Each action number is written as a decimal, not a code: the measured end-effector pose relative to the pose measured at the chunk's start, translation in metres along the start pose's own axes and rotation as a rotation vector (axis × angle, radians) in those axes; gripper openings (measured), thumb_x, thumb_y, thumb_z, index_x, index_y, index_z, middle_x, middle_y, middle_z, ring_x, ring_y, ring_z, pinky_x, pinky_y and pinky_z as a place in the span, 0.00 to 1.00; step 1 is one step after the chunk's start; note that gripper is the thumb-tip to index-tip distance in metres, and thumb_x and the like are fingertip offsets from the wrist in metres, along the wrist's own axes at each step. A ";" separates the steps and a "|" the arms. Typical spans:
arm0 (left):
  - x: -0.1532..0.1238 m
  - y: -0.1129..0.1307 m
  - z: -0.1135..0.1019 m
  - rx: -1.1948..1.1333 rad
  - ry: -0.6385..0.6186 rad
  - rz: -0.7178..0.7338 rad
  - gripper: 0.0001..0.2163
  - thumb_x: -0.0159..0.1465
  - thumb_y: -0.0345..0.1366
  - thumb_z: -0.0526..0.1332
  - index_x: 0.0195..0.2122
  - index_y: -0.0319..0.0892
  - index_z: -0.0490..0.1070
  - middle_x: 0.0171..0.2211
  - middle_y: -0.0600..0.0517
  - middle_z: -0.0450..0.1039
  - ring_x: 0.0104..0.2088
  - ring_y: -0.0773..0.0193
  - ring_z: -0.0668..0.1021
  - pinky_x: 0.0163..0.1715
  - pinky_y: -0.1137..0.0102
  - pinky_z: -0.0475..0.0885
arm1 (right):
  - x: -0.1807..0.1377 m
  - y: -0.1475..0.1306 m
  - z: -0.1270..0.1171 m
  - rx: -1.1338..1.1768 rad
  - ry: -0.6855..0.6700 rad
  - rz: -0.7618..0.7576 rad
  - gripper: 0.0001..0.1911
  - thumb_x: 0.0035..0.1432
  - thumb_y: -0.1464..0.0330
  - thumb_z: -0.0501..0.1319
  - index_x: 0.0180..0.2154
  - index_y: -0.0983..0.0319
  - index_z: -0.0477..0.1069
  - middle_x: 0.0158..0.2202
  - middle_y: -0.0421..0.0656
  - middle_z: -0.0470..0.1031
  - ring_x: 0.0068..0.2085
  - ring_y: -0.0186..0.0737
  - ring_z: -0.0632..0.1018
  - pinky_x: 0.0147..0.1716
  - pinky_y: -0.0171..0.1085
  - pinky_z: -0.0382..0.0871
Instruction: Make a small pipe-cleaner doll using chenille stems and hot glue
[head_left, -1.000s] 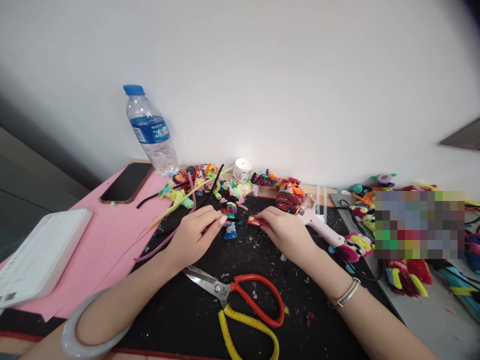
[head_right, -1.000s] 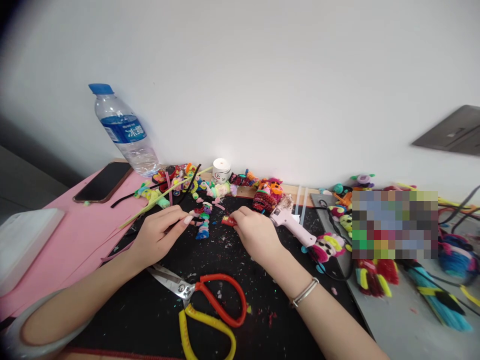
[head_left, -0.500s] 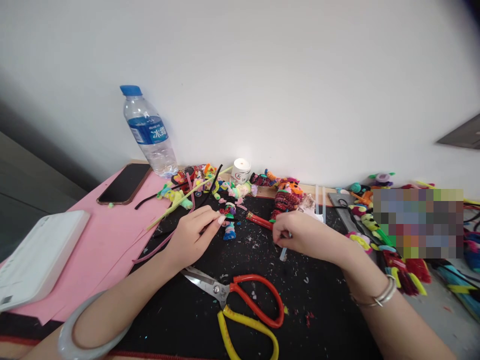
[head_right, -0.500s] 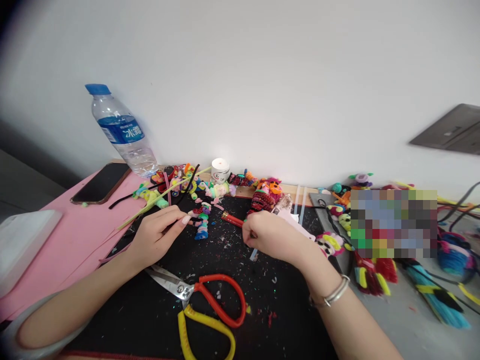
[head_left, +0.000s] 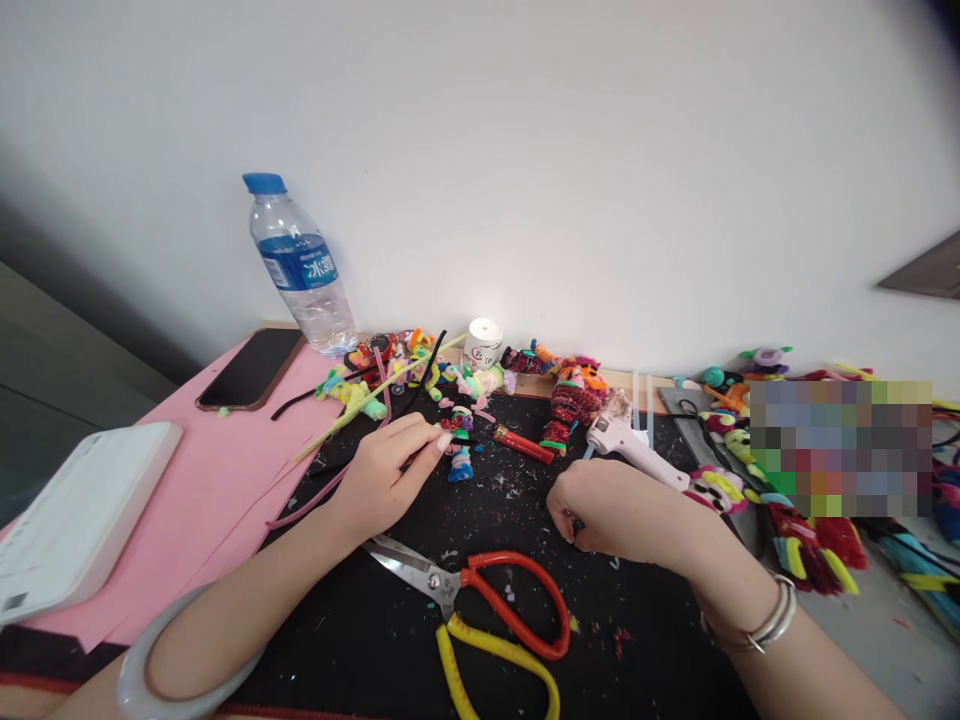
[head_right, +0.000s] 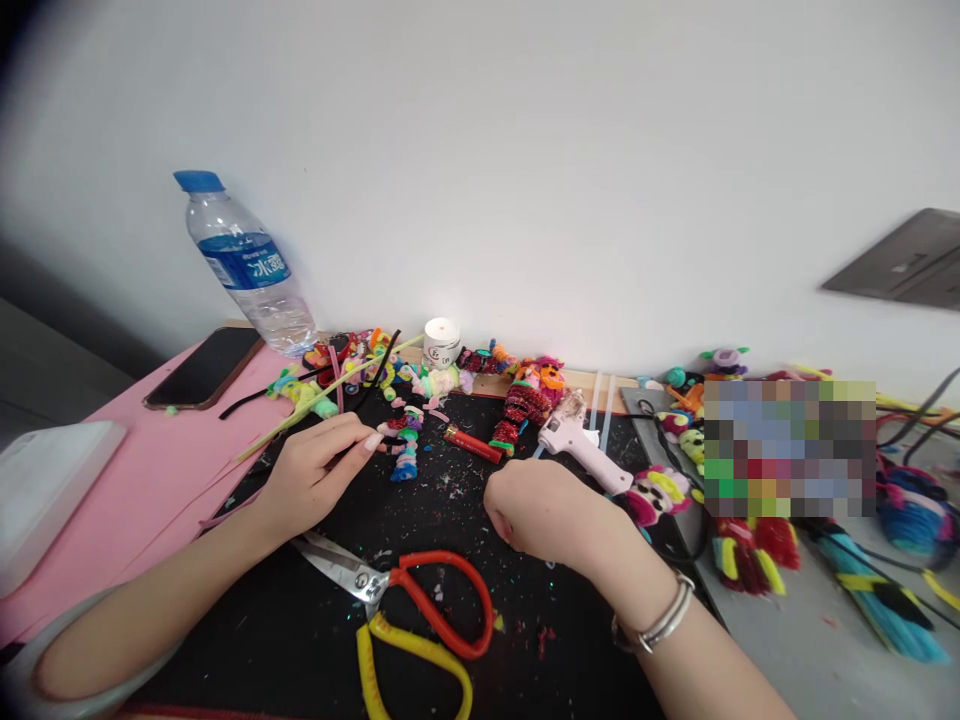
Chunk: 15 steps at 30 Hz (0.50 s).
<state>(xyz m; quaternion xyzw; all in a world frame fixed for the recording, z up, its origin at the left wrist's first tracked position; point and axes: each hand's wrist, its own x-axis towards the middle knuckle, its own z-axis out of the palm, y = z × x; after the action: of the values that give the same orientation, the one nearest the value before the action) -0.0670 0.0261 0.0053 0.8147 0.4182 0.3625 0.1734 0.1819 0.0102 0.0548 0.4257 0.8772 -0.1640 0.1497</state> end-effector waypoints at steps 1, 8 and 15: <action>0.000 0.000 0.000 0.000 -0.002 -0.001 0.09 0.66 0.31 0.51 0.29 0.40 0.66 0.25 0.53 0.62 0.26 0.68 0.67 0.29 0.72 0.62 | 0.000 0.000 0.001 -0.012 0.008 -0.001 0.13 0.40 0.83 0.60 0.23 0.61 0.77 0.24 0.43 0.78 0.27 0.43 0.78 0.24 0.35 0.62; -0.001 0.001 0.001 0.000 0.008 0.001 0.09 0.66 0.31 0.50 0.29 0.40 0.66 0.24 0.53 0.62 0.26 0.68 0.67 0.29 0.73 0.63 | 0.001 -0.001 0.003 0.039 0.038 -0.034 0.14 0.41 0.84 0.58 0.21 0.60 0.76 0.23 0.43 0.78 0.26 0.40 0.77 0.24 0.34 0.61; 0.001 0.000 0.001 0.000 0.016 0.008 0.09 0.65 0.31 0.51 0.30 0.40 0.67 0.25 0.53 0.63 0.27 0.68 0.68 0.29 0.73 0.63 | 0.006 0.007 -0.004 0.216 0.124 -0.013 0.12 0.46 0.81 0.58 0.24 0.60 0.75 0.24 0.37 0.78 0.26 0.33 0.75 0.25 0.30 0.61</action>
<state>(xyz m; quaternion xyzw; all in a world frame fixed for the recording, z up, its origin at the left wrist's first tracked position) -0.0658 0.0265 0.0053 0.8134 0.4162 0.3696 0.1687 0.1838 0.0203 0.0545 0.4431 0.8647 -0.2317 0.0473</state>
